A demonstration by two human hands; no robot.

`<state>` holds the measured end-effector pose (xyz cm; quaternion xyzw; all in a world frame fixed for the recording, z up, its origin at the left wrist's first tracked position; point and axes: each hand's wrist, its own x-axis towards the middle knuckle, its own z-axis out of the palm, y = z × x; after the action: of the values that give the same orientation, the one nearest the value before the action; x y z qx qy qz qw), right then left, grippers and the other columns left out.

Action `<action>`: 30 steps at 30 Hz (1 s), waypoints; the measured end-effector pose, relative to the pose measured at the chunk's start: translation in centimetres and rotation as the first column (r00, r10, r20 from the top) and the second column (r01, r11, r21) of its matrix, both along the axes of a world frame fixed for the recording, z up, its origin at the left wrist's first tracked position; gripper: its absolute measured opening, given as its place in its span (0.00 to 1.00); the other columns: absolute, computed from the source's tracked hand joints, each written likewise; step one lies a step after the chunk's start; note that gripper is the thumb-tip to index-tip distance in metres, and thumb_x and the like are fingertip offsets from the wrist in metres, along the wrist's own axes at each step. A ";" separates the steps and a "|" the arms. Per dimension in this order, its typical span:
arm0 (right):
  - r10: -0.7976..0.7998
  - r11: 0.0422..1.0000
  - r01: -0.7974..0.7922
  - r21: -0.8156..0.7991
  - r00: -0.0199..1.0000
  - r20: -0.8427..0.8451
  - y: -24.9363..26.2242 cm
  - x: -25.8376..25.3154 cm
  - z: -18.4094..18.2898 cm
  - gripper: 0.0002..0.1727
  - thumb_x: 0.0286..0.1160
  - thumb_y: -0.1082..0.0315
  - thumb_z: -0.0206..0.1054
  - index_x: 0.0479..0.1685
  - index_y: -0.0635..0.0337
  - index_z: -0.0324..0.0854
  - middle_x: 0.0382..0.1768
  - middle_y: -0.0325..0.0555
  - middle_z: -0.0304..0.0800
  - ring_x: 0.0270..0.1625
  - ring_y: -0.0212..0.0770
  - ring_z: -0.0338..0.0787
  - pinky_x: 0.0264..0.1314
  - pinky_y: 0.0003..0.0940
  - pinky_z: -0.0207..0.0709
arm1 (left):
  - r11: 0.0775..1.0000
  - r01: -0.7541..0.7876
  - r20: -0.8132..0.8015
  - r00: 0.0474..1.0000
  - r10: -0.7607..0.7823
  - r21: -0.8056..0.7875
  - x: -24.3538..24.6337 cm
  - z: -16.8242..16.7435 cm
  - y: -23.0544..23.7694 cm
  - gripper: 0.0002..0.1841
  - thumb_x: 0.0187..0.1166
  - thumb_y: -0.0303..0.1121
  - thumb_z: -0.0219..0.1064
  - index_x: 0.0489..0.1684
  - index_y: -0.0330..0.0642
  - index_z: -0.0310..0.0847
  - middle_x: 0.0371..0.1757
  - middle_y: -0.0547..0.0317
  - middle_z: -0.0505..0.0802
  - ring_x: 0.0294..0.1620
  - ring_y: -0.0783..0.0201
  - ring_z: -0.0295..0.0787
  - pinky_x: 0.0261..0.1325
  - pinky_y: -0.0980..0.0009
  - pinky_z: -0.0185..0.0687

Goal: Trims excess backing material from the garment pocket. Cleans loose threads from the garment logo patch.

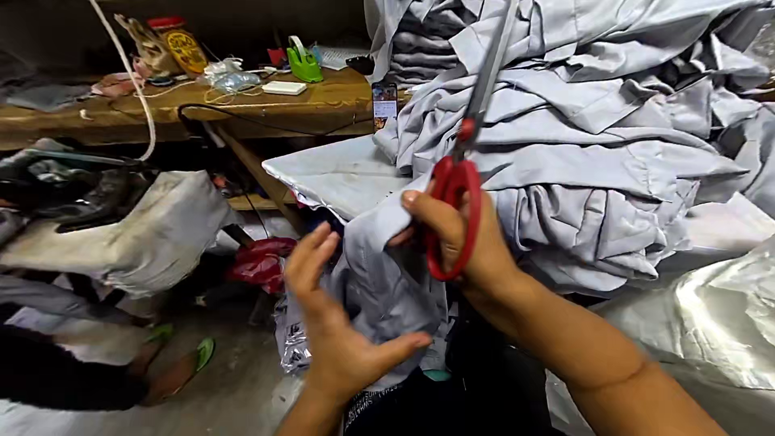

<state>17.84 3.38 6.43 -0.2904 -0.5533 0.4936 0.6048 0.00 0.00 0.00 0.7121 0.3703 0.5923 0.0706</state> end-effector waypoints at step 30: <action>0.259 0.966 -0.186 -0.181 0.730 0.632 2.7 0.7 -15.1 0.09 0.66 0.66 0.77 0.33 0.63 0.86 0.24 0.39 0.85 0.28 0.26 0.81 0.35 0.28 0.75 | 0.900 0.385 0.967 0.220 0.127 -0.206 -9.6 -15.5 6.0 0.30 0.91 0.31 0.24 0.39 0.43 0.81 0.33 0.67 0.94 0.39 0.77 0.90 0.46 0.78 0.86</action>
<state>18.50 6.09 -8.65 -0.4064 -0.7328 0.4592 0.2950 -9.65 5.97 -15.50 0.1868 0.2968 0.8039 0.4805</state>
